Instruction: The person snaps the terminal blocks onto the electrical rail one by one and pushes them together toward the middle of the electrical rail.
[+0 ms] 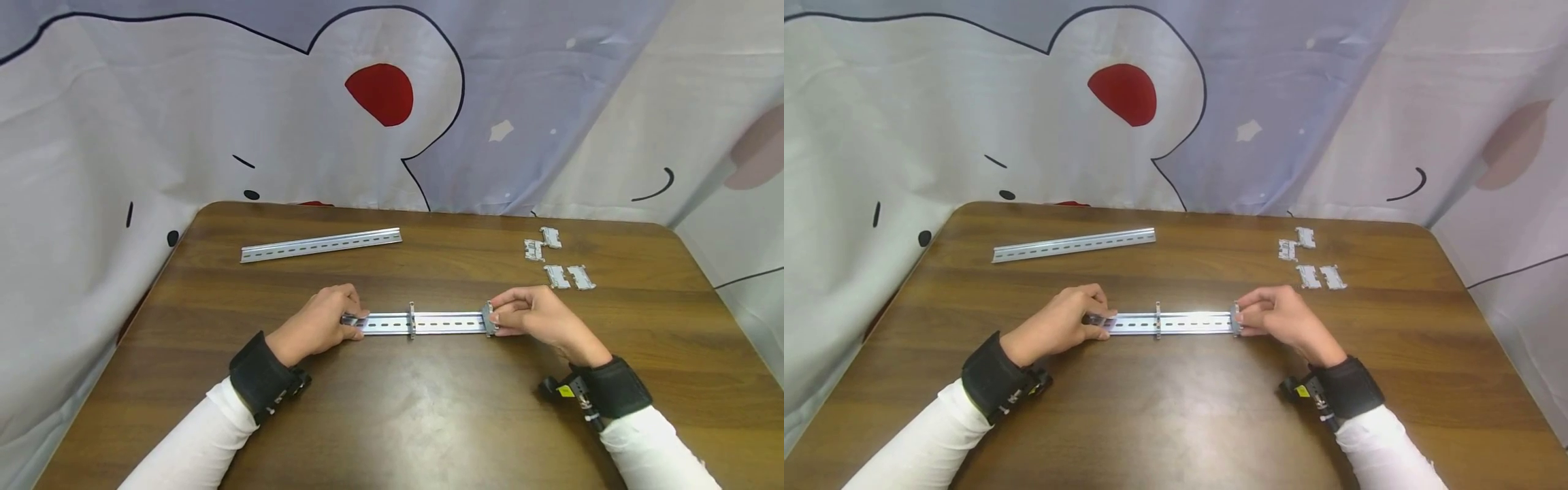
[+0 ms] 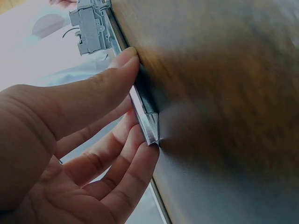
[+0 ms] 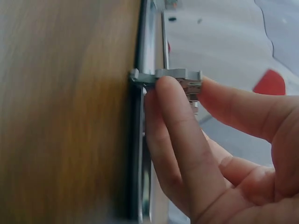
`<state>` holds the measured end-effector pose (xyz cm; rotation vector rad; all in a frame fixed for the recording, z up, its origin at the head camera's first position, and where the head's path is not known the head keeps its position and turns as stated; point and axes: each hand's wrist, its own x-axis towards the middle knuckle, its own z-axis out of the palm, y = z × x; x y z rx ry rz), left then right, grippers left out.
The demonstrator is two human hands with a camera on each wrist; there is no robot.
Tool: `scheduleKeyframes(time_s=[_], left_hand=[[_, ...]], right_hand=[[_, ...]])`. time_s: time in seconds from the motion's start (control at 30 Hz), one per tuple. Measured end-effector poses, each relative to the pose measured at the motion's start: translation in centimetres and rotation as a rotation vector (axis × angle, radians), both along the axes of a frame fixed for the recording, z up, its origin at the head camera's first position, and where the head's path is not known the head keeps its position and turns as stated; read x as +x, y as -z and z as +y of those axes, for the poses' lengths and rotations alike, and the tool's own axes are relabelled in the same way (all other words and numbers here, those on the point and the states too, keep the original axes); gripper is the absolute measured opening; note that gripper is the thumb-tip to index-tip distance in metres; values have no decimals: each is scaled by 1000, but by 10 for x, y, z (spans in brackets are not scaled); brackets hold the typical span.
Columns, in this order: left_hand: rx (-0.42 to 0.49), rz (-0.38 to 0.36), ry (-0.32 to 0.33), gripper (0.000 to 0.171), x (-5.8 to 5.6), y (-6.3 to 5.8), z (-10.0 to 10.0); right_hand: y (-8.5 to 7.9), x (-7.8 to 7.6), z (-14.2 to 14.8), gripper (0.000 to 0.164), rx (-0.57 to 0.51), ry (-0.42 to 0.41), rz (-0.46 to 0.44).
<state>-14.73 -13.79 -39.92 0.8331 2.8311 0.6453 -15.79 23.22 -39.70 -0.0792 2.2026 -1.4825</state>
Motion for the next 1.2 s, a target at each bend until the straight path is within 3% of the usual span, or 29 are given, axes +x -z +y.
scheduleKeyframes(time_s=[0.67,1.2], left_hand=[[-4,-40,-11,37,-1,-1,2],[17,-27,5,37,0,-2,-2]], right_hand=[[13,0,-97,37,-234,0,-34],[16,6,-108,24,-231,0,-39]])
